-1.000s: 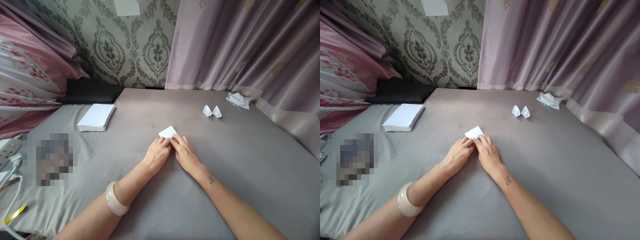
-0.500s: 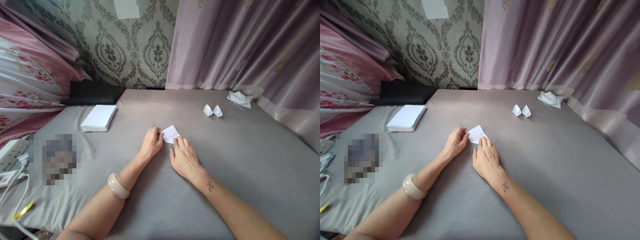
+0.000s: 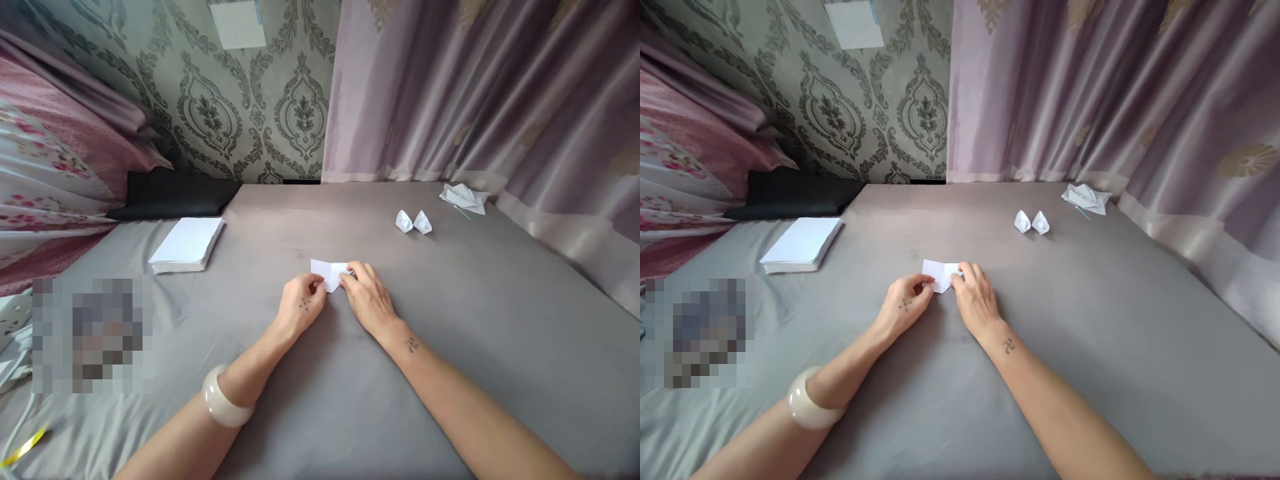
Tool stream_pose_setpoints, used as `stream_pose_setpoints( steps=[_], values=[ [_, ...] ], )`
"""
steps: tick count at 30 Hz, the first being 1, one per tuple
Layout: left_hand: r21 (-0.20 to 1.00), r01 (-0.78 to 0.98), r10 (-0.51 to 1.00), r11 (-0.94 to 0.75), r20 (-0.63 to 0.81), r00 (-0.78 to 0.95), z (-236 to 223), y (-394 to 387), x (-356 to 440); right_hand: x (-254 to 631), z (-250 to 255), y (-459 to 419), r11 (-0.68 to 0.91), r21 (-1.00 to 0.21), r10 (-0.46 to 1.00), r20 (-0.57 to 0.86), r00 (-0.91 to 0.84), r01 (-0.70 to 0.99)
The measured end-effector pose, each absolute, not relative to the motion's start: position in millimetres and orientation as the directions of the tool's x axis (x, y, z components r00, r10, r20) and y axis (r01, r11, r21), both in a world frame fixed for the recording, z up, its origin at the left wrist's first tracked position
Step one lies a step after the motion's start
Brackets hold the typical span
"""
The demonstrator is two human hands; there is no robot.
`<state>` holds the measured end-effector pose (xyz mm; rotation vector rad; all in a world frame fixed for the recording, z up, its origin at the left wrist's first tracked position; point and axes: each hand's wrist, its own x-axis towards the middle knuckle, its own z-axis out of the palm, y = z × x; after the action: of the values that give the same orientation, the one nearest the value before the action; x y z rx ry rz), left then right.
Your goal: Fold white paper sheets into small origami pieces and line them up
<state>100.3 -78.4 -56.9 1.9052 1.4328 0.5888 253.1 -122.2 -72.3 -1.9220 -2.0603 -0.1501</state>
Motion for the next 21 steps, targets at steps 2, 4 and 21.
stream_pose_setpoints(
  steps=[2, 4, 21],
  values=[
    [0.738, 0.635, 0.935, -0.227, -0.018, 0.355, -58.3, -89.3, 104.3, 258.1, -71.8, -121.2, 0.136, -0.164, 0.95, 0.301, -0.082, 0.977],
    [0.738, 0.598, 0.895, -0.313, 0.02, 0.445, -63.3, -97.7, 108.0, 260.4, -71.7, -122.9, 0.2, -0.196, 0.947, 0.291, -0.137, 0.96],
    [0.433, 0.596, 0.722, -0.677, 0.229, 0.653, -76.5, -60.8, 98.1, 277.1, -78.1, -125.0, 0.215, -0.546, 0.956, 0.286, -0.062, 0.809]
  ],
)
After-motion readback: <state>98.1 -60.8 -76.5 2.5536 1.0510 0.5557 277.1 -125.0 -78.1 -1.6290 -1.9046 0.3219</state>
